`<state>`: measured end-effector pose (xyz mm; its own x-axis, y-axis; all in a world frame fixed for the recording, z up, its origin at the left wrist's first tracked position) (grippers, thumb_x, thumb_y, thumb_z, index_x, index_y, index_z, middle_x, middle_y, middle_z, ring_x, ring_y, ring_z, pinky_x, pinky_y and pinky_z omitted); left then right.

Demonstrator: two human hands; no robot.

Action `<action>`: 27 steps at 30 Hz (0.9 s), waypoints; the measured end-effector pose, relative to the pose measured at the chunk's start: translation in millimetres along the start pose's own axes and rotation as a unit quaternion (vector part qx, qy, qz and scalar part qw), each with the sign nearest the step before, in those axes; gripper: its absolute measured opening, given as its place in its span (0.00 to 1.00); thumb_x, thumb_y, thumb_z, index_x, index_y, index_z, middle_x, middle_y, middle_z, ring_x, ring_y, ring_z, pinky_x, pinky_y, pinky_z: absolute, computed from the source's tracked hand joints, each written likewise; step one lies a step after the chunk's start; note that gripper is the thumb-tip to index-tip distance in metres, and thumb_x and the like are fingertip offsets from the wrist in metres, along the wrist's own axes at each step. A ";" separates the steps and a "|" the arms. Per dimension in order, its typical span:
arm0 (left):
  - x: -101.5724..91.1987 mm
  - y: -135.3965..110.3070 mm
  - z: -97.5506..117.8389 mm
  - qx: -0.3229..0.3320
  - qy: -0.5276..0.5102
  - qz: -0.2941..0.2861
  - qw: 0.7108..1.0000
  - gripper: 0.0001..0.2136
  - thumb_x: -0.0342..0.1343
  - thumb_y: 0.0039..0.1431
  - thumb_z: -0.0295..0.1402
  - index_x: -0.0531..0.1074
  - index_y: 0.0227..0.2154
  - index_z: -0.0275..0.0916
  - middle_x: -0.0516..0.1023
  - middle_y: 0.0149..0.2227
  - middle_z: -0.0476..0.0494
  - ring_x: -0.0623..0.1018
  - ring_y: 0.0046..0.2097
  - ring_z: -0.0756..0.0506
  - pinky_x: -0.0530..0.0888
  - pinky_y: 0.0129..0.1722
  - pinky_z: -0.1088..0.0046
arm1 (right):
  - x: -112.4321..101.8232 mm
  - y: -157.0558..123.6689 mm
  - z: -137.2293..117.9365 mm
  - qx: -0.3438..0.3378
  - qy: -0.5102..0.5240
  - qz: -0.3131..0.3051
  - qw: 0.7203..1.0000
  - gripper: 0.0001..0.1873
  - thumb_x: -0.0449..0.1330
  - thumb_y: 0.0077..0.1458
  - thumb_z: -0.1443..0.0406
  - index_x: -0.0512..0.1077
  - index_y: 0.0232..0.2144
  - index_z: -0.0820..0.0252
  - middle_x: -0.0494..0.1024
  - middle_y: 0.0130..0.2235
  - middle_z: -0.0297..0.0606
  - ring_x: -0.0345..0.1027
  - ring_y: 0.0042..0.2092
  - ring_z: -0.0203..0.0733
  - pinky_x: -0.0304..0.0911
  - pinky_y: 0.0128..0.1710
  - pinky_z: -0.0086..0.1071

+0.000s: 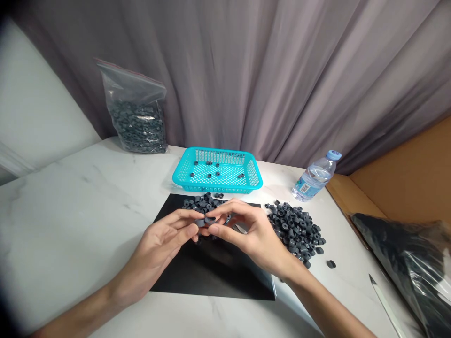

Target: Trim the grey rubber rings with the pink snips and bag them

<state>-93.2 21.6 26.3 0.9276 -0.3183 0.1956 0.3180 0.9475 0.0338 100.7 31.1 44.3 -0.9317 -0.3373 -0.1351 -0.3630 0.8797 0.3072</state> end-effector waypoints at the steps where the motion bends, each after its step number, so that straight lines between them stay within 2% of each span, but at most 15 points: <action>1: -0.2 -0.2 -0.4 -0.001 0.004 0.002 1.000 0.07 0.62 0.65 0.37 0.79 0.43 0.44 0.80 0.41 0.49 0.77 0.41 0.50 0.72 0.44 0.76 | 0.1 0.2 -0.3 -0.001 -0.005 0.003 1.000 0.10 0.69 0.59 0.62 0.80 0.44 0.52 0.78 0.41 0.36 0.74 0.41 0.40 0.71 0.43 0.37; 4: 2.1 -1.1 -2.3 -0.021 -0.019 -0.004 1.000 0.07 0.61 0.66 0.38 0.78 0.44 0.43 0.80 0.41 0.46 0.77 0.42 0.48 0.72 0.45 0.74 | 0.7 0.2 -0.4 -0.003 -0.039 0.015 0.999 0.09 0.69 0.59 0.61 0.80 0.42 0.52 0.78 0.41 0.37 0.72 0.42 0.41 0.70 0.42 0.36; 6: 5.1 -1.7 -5.5 -0.059 -0.088 -0.007 0.994 0.07 0.59 0.68 0.38 0.76 0.43 0.42 0.80 0.43 0.44 0.77 0.45 0.46 0.73 0.47 0.71 | 1.8 -0.6 0.4 -0.011 -0.081 0.024 0.996 0.08 0.68 0.59 0.60 0.80 0.42 0.52 0.78 0.41 0.37 0.71 0.42 0.41 0.69 0.41 0.36; 8: 8.2 -1.9 -10.8 -0.126 -0.186 0.001 0.974 0.09 0.54 0.70 0.38 0.76 0.43 0.40 0.79 0.45 0.42 0.77 0.48 0.44 0.75 0.47 0.69 | 4.3 -2.2 0.9 -0.028 -0.134 0.027 0.990 0.09 0.67 0.61 0.60 0.80 0.44 0.51 0.78 0.42 0.37 0.70 0.43 0.41 0.69 0.40 0.35; 11: 11.1 -0.8 -17.3 -0.208 -0.293 0.022 0.933 0.12 0.50 0.72 0.36 0.77 0.41 0.36 0.77 0.44 0.39 0.77 0.45 0.44 0.77 0.42 0.68 | 10.1 -4.6 0.4 -0.045 -0.199 0.000 0.979 0.10 0.65 0.63 0.60 0.79 0.47 0.49 0.75 0.45 0.38 0.69 0.46 0.42 0.69 0.39 0.34; 14: 9.3 1.4 -19.8 -0.226 -0.317 0.054 0.920 0.12 0.50 0.72 0.34 0.77 0.39 0.33 0.76 0.40 0.39 0.76 0.38 0.48 0.76 0.34 0.73 | 9.7 -3.1 -0.4 -0.057 -0.252 -0.028 0.966 0.13 0.62 0.65 0.58 0.77 0.51 0.49 0.73 0.48 0.39 0.69 0.49 0.43 0.71 0.43 0.35; 16: 6.7 1.7 -20.8 -0.231 -0.310 0.080 0.919 0.11 0.52 0.71 0.32 0.77 0.38 0.32 0.75 0.38 0.39 0.74 0.36 0.49 0.73 0.30 0.77 | 0.6 1.5 2.2 -0.089 -0.331 -0.010 0.939 0.16 0.58 0.68 0.58 0.74 0.55 0.51 0.74 0.50 0.41 0.68 0.52 0.46 0.70 0.49 0.40; 19: 3.9 1.2 -21.4 -0.240 -0.297 0.085 0.920 0.09 0.53 0.69 0.31 0.75 0.36 0.32 0.72 0.35 0.42 0.71 0.31 0.52 0.69 0.26 0.80 | -24.3 11.4 19.5 -0.126 -0.499 0.049 0.856 0.20 0.52 0.71 0.59 0.69 0.60 0.54 0.73 0.56 0.46 0.65 0.56 0.53 0.65 0.56 0.51; 20: 3.1 1.6 -21.4 -0.243 -0.286 0.074 0.924 0.09 0.54 0.69 0.32 0.75 0.36 0.33 0.71 0.34 0.44 0.68 0.28 0.54 0.68 0.25 0.81 | -33.5 14.5 28.5 -0.126 -0.536 0.063 0.832 0.21 0.51 0.71 0.58 0.67 0.62 0.55 0.71 0.60 0.48 0.63 0.59 0.56 0.63 0.58 0.54; 22: -1.1 6.2 -19.7 -0.220 -0.224 0.047 0.948 0.10 0.54 0.68 0.36 0.72 0.35 0.34 0.66 0.32 0.48 0.62 0.25 0.55 0.62 0.22 0.82 | -49.2 18.9 47.7 -0.108 -0.574 0.062 0.809 0.26 0.50 0.71 0.57 0.59 0.67 0.57 0.68 0.64 0.50 0.60 0.62 0.58 0.62 0.60 0.56; 24: -10.1 17.6 -13.0 -0.131 -0.040 0.033 0.990 0.13 0.49 0.69 0.41 0.69 0.34 0.37 0.62 0.29 0.51 0.57 0.23 0.55 0.57 0.20 0.80 | -58.2 20.1 60.4 -0.093 -0.593 0.044 0.799 0.27 0.48 0.72 0.56 0.56 0.68 0.57 0.70 0.62 0.50 0.61 0.63 0.57 0.61 0.59 0.56; 25: -15.1 25.3 -7.4 -0.068 0.073 0.034 0.994 0.15 0.45 0.70 0.43 0.68 0.34 0.38 0.60 0.29 0.52 0.56 0.23 0.54 0.56 0.20 0.79 | -60.2 19.7 62.9 -0.086 -0.596 0.035 0.798 0.26 0.48 0.72 0.56 0.57 0.68 0.56 0.71 0.61 0.50 0.62 0.62 0.56 0.61 0.59 0.55; 26: -19.7 33.9 -0.5 -0.001 0.205 0.039 0.978 0.17 0.41 0.71 0.44 0.67 0.34 0.39 0.60 0.28 0.52 0.56 0.22 0.53 0.56 0.20 0.78 | -60.8 18.9 62.8 -0.080 -0.597 0.027 0.797 0.25 0.47 0.72 0.57 0.59 0.66 0.56 0.73 0.60 0.49 0.64 0.61 0.56 0.61 0.58 0.54; 27: -24.2 43.1 5.5 0.036 0.269 0.049 0.961 0.17 0.39 0.71 0.45 0.66 0.34 0.40 0.60 0.28 0.52 0.58 0.23 0.51 0.58 0.20 0.76 | -60.3 18.0 60.6 -0.075 -0.597 0.022 0.798 0.23 0.48 0.72 0.57 0.61 0.65 0.57 0.74 0.58 0.49 0.66 0.59 0.55 0.62 0.58 0.53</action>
<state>-103.0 70.3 28.4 0.9259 -0.1779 -0.3333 0.2266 0.9674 0.1133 151.3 87.5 0.9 -0.2966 0.3313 -0.8957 -0.4118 0.8018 0.4330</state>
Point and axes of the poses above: each hand's wrist, its own y-axis towards the middle knuckle, its own x-axis out of the palm, z = x × y, the point moved 3 cm from there along y, towards the middle knuckle
